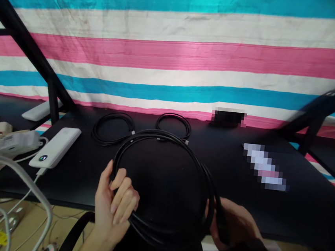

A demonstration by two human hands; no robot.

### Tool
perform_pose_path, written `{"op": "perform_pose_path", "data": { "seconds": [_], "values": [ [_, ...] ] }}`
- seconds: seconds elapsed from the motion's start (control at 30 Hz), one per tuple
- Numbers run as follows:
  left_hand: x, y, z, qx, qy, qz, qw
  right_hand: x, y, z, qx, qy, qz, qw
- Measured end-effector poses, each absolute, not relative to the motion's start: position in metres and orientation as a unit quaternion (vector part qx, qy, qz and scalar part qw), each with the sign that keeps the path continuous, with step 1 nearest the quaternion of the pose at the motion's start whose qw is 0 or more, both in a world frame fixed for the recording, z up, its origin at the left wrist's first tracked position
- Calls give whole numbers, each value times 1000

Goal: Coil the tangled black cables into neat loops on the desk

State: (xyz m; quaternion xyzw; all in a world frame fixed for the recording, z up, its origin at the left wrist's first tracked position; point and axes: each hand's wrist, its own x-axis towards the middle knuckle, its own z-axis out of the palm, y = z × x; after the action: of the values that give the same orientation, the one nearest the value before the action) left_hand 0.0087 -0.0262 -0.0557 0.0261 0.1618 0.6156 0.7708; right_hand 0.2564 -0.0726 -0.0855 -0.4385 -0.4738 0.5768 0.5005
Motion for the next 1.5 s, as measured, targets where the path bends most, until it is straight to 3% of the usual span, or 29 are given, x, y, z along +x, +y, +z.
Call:
{"op": "perform_pose_path", "data": {
  "seconds": [0.2,0.3,0.5,0.67,0.9,1.13,1.37,1.5],
  "values": [
    [27,-36,-68,28,208,565,798,237,-63,-89,-458,-352,535,617],
    [29,-38,-72,69,180,543,818,233,-59,-84,-483,-286,537,630],
    [18,-34,-69,178,219,517,808,234,-61,-77,-505,-277,534,619],
    [19,-35,-63,265,323,489,766,226,-57,-66,-508,-345,556,561],
    [16,-40,-69,209,356,541,733,217,-56,-60,-468,-339,594,559],
    [7,-43,-71,179,307,584,729,215,-60,-58,-449,-288,626,569],
    [-1,-40,-69,259,202,612,719,217,-58,-55,-484,-281,645,520],
    [-4,-44,-73,247,269,623,691,216,-51,-62,-480,-306,674,471]
  ]
}}
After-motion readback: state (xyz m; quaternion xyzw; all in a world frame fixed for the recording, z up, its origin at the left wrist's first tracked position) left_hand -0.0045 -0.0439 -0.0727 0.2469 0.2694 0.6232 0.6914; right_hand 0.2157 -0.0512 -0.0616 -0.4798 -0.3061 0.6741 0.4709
